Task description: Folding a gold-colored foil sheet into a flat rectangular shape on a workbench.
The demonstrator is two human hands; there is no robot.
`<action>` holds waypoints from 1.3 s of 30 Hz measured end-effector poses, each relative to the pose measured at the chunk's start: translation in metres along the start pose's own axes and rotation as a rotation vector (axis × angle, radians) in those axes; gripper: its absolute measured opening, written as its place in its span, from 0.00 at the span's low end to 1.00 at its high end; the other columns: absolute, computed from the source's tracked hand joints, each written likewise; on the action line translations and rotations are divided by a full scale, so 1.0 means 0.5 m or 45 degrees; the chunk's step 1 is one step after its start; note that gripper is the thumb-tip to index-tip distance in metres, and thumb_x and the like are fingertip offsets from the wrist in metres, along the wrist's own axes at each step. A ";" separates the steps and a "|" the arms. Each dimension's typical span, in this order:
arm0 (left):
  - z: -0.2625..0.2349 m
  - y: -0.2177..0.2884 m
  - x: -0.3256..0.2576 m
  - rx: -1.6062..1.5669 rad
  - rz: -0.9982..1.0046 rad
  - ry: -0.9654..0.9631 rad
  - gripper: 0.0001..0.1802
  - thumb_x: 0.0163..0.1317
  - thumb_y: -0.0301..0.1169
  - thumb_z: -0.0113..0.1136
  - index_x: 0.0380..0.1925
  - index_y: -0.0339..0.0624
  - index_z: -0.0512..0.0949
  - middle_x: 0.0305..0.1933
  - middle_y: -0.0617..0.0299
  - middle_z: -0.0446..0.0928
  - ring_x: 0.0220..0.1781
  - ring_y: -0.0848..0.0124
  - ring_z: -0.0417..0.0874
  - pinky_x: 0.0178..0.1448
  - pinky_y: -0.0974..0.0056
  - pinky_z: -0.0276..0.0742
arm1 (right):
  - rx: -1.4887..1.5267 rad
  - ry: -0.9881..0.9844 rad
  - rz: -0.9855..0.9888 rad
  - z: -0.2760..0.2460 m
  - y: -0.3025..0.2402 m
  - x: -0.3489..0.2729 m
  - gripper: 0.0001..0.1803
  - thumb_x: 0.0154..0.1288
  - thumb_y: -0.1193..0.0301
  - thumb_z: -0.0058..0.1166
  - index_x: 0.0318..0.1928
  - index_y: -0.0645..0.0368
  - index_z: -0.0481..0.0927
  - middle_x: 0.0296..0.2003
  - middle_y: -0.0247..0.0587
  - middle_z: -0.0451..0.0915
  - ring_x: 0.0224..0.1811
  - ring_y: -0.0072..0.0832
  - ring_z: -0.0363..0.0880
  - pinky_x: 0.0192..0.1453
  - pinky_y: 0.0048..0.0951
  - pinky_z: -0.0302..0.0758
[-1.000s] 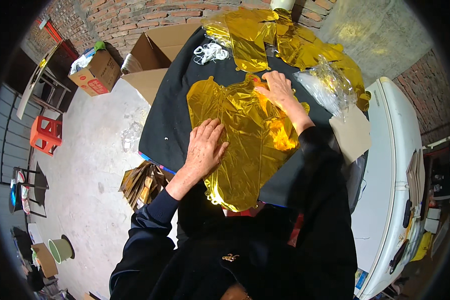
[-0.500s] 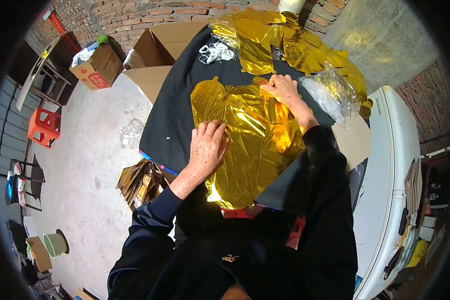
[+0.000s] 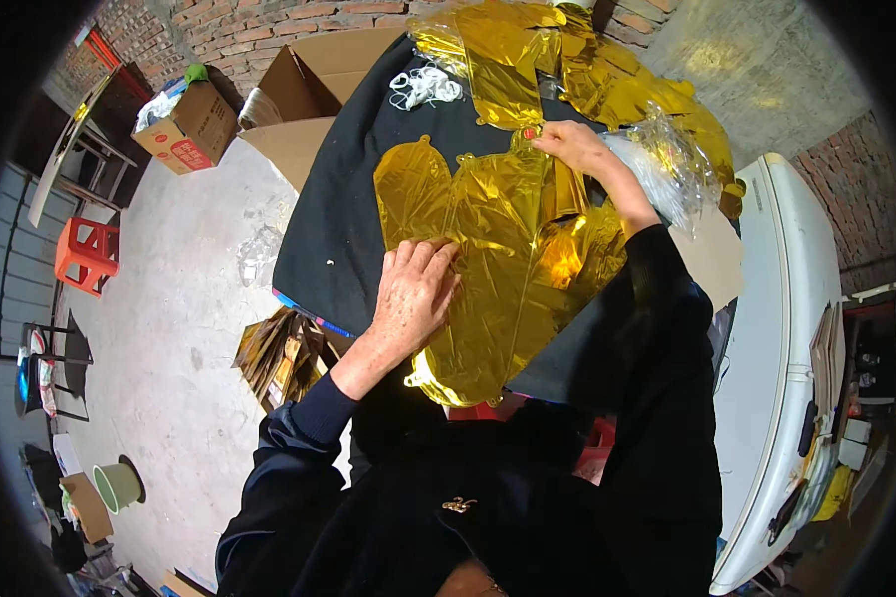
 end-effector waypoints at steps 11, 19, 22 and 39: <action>0.047 0.036 0.018 -0.038 0.184 -0.132 0.30 0.65 0.38 0.66 0.64 0.37 0.73 0.71 0.46 0.68 0.76 0.48 0.64 0.78 0.46 0.60 | -0.098 0.161 -0.034 0.039 -0.023 -0.036 0.31 0.67 0.41 0.55 0.27 0.59 0.77 0.25 0.48 0.79 0.31 0.51 0.77 0.36 0.47 0.69; 0.087 0.041 0.002 0.104 0.252 -0.259 0.35 0.71 0.52 0.55 0.71 0.45 0.69 0.77 0.44 0.61 0.81 0.47 0.56 0.82 0.43 0.51 | -0.147 0.314 -0.130 0.042 -0.025 -0.043 0.28 0.68 0.42 0.54 0.28 0.56 0.80 0.27 0.50 0.82 0.36 0.51 0.81 0.39 0.49 0.71; 0.087 0.042 0.003 0.115 0.276 -0.289 0.35 0.71 0.52 0.54 0.71 0.45 0.68 0.77 0.45 0.61 0.81 0.47 0.56 0.82 0.44 0.50 | -0.127 0.477 -0.258 0.031 -0.035 -0.054 0.29 0.67 0.40 0.54 0.31 0.54 0.83 0.27 0.49 0.82 0.36 0.51 0.81 0.40 0.49 0.72; 0.086 0.061 0.001 0.138 0.284 -0.383 0.36 0.72 0.58 0.50 0.73 0.49 0.67 0.79 0.49 0.57 0.83 0.47 0.51 0.83 0.43 0.46 | -0.237 0.422 -0.269 0.016 -0.050 -0.047 0.31 0.67 0.40 0.55 0.28 0.57 0.87 0.21 0.49 0.81 0.28 0.48 0.83 0.35 0.44 0.77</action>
Point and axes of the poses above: each hand's wrist, its own x-axis towards the middle knuckle, its own z-axis out of the palm, y = z × x, the point moved 8 cm from there along x, towards the middle knuckle
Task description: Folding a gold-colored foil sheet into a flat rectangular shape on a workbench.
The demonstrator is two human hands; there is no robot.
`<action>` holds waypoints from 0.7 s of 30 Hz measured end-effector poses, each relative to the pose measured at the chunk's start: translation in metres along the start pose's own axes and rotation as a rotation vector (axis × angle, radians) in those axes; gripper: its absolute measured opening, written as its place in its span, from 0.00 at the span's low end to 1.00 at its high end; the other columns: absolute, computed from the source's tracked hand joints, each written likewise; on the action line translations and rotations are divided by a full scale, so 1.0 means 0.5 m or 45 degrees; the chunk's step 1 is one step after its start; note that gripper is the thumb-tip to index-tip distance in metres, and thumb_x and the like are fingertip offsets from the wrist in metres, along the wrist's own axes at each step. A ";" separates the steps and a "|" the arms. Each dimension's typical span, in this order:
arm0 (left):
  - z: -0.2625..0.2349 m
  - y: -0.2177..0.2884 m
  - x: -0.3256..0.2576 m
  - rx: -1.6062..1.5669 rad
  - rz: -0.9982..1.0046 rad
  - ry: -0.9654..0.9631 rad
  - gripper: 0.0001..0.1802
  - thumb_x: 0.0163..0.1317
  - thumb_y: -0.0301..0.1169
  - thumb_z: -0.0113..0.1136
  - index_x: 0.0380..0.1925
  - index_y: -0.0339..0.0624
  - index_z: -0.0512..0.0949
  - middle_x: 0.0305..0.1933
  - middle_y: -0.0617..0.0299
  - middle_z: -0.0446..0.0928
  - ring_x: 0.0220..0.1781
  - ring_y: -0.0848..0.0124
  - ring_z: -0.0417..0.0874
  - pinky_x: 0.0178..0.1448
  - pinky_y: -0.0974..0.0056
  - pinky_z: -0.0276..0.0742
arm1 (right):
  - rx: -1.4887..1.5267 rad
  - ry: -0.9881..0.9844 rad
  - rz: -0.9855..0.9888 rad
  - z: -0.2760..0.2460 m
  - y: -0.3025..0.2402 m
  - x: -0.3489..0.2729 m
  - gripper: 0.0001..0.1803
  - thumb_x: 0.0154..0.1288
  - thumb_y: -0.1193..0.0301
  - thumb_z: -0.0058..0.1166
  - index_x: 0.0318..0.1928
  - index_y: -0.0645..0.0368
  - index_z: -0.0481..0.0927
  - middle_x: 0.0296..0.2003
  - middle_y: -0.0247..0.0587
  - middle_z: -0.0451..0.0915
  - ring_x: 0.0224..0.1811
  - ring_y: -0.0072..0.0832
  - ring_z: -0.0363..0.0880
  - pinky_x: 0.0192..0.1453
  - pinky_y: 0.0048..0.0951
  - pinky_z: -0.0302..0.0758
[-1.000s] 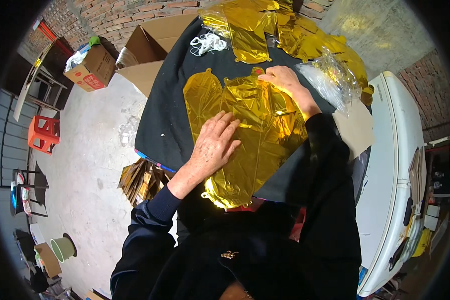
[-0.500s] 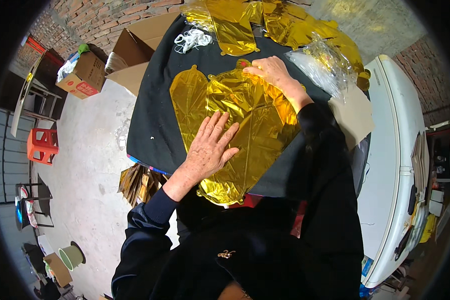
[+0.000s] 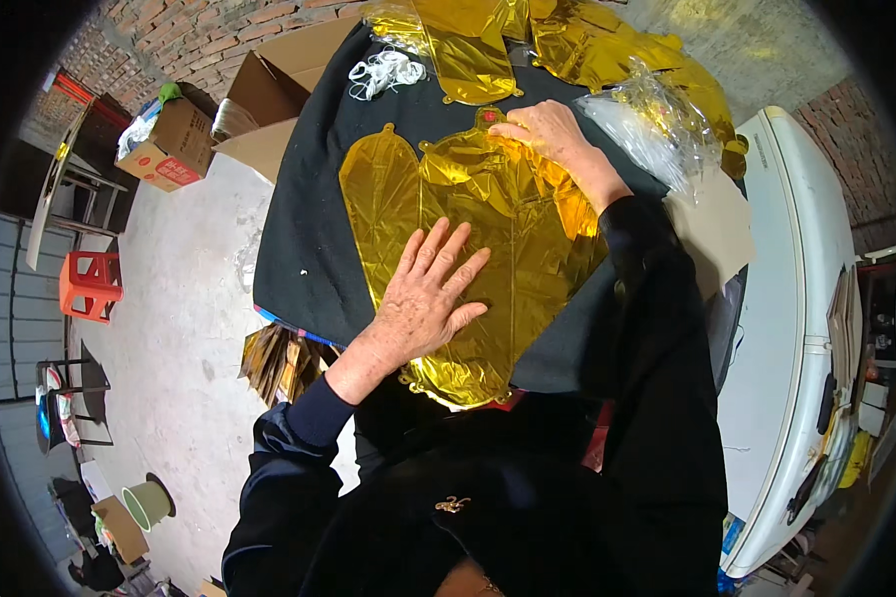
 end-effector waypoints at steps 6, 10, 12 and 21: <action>-0.021 -0.004 0.044 -0.031 0.025 0.017 0.37 0.69 0.64 0.51 0.72 0.58 0.70 0.81 0.51 0.53 0.83 0.41 0.45 0.81 0.33 0.42 | 0.011 0.047 -0.041 -0.005 0.001 -0.003 0.31 0.67 0.39 0.55 0.29 0.56 0.88 0.21 0.50 0.82 0.28 0.49 0.83 0.35 0.45 0.77; 0.005 -0.016 0.058 -0.030 0.020 0.026 0.39 0.67 0.66 0.51 0.72 0.60 0.70 0.81 0.50 0.53 0.83 0.38 0.44 0.81 0.32 0.41 | 0.011 0.008 -0.044 -0.010 -0.002 0.002 0.32 0.67 0.39 0.54 0.30 0.56 0.88 0.21 0.50 0.82 0.28 0.49 0.83 0.35 0.45 0.77; 0.015 -0.018 0.057 -0.018 0.026 0.023 0.39 0.68 0.67 0.49 0.72 0.60 0.70 0.81 0.51 0.52 0.82 0.37 0.44 0.81 0.31 0.41 | -0.036 -0.053 0.028 -0.005 0.001 0.002 0.31 0.68 0.39 0.54 0.30 0.56 0.88 0.22 0.50 0.82 0.29 0.49 0.83 0.35 0.45 0.77; 0.012 -0.014 0.058 -0.006 0.097 -0.005 0.40 0.68 0.68 0.47 0.73 0.59 0.68 0.80 0.52 0.57 0.83 0.44 0.48 0.82 0.35 0.40 | -0.055 0.104 -0.056 0.008 0.007 -0.017 0.28 0.71 0.44 0.54 0.26 0.56 0.82 0.21 0.49 0.81 0.29 0.49 0.82 0.36 0.46 0.75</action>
Point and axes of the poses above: each hand's wrist, its own x-axis towards the middle knuckle, its own z-axis out of the palm, y = z × x, the point moved 8 cm from there along x, towards the middle knuckle
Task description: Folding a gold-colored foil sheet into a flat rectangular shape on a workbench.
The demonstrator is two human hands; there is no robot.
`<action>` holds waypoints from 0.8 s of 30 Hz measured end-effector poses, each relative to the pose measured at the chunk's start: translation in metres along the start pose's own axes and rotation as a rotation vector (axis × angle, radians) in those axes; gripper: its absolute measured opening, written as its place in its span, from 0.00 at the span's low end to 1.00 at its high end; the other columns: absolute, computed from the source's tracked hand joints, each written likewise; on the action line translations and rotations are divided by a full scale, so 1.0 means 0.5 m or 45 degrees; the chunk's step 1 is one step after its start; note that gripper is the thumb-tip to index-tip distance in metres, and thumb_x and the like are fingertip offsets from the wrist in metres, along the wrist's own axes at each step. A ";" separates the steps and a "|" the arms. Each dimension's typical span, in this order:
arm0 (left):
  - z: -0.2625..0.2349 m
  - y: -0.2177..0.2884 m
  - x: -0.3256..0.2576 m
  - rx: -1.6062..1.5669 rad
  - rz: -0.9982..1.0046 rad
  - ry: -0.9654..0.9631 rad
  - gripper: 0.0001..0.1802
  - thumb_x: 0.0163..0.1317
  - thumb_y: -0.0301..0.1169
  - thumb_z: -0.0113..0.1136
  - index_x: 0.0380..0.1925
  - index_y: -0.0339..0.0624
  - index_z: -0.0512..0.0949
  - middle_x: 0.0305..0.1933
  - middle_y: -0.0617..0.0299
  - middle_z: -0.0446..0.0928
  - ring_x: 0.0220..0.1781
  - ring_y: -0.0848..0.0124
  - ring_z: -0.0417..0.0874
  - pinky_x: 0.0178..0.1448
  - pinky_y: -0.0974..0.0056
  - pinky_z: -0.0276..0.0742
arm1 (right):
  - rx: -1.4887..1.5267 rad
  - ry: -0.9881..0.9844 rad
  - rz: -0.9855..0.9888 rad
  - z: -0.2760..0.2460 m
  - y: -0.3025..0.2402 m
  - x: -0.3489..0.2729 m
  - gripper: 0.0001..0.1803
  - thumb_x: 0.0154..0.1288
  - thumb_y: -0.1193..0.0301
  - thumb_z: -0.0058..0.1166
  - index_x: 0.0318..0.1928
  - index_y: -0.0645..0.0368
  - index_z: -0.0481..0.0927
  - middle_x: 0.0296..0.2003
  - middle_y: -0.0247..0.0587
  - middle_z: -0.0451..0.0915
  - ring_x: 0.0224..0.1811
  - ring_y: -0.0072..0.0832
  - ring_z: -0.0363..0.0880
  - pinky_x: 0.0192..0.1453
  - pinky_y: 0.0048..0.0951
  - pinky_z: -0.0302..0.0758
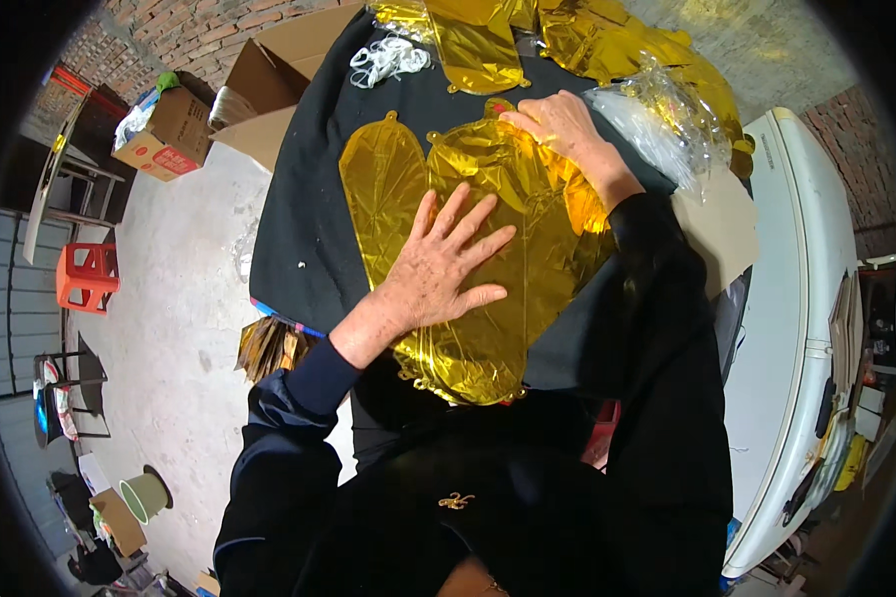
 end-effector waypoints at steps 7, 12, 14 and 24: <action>0.016 -0.034 0.026 0.047 0.126 0.076 0.39 0.70 0.69 0.42 0.73 0.61 0.68 0.79 0.53 0.60 0.82 0.46 0.51 0.83 0.39 0.43 | -0.460 0.111 -0.150 -0.021 -0.006 0.005 0.20 0.71 0.47 0.53 0.39 0.50 0.81 0.34 0.37 0.81 0.43 0.37 0.79 0.46 0.41 0.68; 0.029 -0.050 0.014 0.010 0.126 0.114 0.37 0.73 0.65 0.40 0.74 0.60 0.67 0.80 0.52 0.58 0.83 0.47 0.51 0.84 0.41 0.45 | -0.245 0.372 -0.234 -0.123 -0.101 -0.075 0.16 0.69 0.58 0.59 0.47 0.55 0.79 0.44 0.37 0.80 0.49 0.39 0.77 0.53 0.42 0.68; 0.017 -0.053 0.014 -0.062 0.115 0.163 0.35 0.74 0.62 0.42 0.74 0.59 0.67 0.80 0.52 0.58 0.83 0.47 0.51 0.83 0.41 0.46 | -0.192 0.219 -0.241 -0.159 -0.156 -0.148 0.12 0.68 0.63 0.60 0.46 0.55 0.80 0.46 0.39 0.80 0.52 0.42 0.77 0.56 0.43 0.69; -0.096 -0.065 -0.152 -0.104 0.013 0.190 0.23 0.67 0.33 0.63 0.61 0.41 0.77 0.69 0.51 0.72 0.77 0.52 0.65 0.81 0.47 0.58 | 0.086 -0.005 -0.209 -0.213 -0.380 -0.416 0.16 0.55 0.69 0.67 0.45 0.57 0.82 0.47 0.39 0.80 0.56 0.40 0.76 0.61 0.47 0.69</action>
Point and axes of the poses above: each hand's wrist, its own x-axis towards the middle knuckle, its own z-axis out of the palm, y = z × x, the point moved 8 cm from there along x, towards the middle knuckle
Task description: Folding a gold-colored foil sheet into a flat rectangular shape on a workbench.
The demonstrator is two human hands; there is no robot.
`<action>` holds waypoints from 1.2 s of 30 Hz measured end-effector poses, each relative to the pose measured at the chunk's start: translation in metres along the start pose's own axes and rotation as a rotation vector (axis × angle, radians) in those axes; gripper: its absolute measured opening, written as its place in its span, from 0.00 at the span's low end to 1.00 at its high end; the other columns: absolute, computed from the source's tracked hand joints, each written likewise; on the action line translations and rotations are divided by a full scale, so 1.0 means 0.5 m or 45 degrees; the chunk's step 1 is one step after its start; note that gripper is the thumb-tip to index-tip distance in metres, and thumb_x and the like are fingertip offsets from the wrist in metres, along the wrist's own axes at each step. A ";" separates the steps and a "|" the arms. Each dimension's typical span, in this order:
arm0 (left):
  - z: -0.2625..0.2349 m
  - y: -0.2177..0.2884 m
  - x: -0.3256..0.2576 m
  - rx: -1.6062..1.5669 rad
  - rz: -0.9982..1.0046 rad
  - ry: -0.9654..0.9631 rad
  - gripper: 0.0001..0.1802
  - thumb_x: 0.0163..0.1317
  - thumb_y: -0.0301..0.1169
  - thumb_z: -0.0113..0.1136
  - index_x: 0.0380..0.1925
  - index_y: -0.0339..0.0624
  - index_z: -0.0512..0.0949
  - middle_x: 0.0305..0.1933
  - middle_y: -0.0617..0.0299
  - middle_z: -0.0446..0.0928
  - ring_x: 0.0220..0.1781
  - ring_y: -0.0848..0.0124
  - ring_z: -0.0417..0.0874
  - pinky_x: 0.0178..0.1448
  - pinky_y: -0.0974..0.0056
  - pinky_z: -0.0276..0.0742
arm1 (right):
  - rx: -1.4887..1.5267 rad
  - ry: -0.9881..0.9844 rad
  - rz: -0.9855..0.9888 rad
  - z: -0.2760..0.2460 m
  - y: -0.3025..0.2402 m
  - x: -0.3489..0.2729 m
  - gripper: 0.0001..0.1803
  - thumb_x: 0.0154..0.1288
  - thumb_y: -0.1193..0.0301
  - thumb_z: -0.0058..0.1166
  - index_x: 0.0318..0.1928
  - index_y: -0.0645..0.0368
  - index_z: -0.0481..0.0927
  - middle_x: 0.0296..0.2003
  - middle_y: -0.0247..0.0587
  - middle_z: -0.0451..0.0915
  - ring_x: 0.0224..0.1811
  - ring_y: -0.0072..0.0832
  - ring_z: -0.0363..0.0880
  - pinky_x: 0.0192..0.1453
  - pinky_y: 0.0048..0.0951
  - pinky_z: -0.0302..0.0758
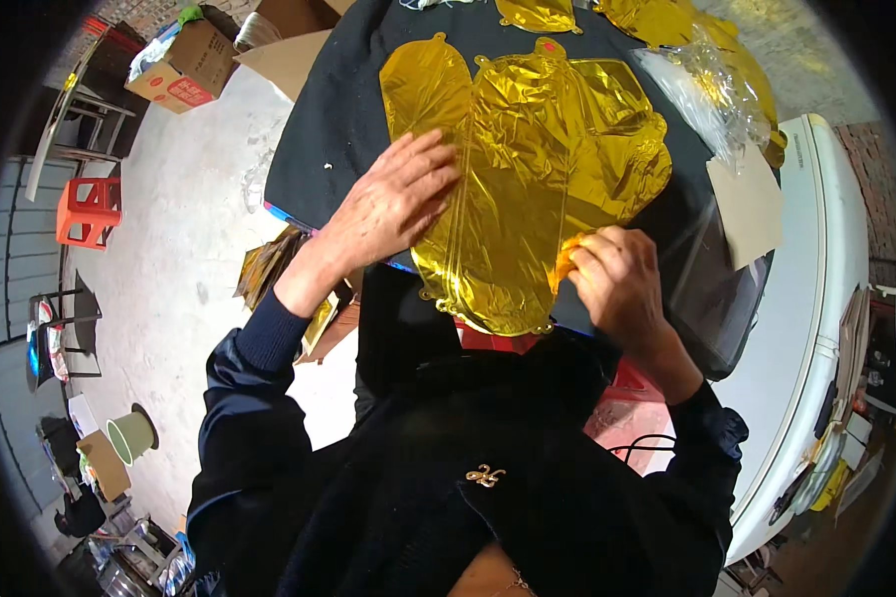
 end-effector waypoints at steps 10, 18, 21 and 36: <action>0.016 0.040 -0.005 -0.018 0.018 -0.057 0.21 0.65 0.33 0.64 0.57 0.40 0.79 0.66 0.52 0.74 0.76 0.51 0.67 0.80 0.47 0.60 | 0.089 0.039 0.024 0.000 -0.059 0.014 0.18 0.55 0.64 0.68 0.43 0.61 0.83 0.48 0.43 0.81 0.55 0.41 0.77 0.61 0.47 0.70; 0.030 0.050 -0.006 -0.103 -0.023 -0.076 0.30 0.64 0.25 0.63 0.67 0.41 0.70 0.69 0.49 0.72 0.75 0.50 0.69 0.79 0.46 0.61 | 0.104 0.019 0.070 0.021 -0.072 0.002 0.21 0.58 0.63 0.68 0.49 0.60 0.82 0.52 0.43 0.78 0.59 0.42 0.75 0.64 0.49 0.67; 0.027 0.046 -0.002 -0.213 -0.109 -0.047 0.30 0.64 0.25 0.63 0.68 0.40 0.70 0.68 0.47 0.73 0.74 0.50 0.70 0.79 0.47 0.62 | 0.126 0.019 0.060 0.022 -0.073 0.009 0.22 0.59 0.62 0.67 0.51 0.59 0.81 0.54 0.44 0.77 0.61 0.42 0.73 0.66 0.49 0.66; 0.121 0.068 0.177 0.061 -0.058 0.047 0.35 0.67 0.58 0.58 0.71 0.61 0.71 0.82 0.50 0.51 0.82 0.37 0.46 0.77 0.25 0.45 | 0.109 0.004 0.096 0.043 -0.050 0.013 0.22 0.58 0.61 0.67 0.51 0.57 0.80 0.53 0.42 0.77 0.61 0.39 0.73 0.67 0.50 0.65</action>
Point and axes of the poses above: each hand's wrist, its own x-axis towards the middle knuckle, its own z-axis out of the palm, y = z × x, the point moved 8 cm from there along x, towards the middle knuckle
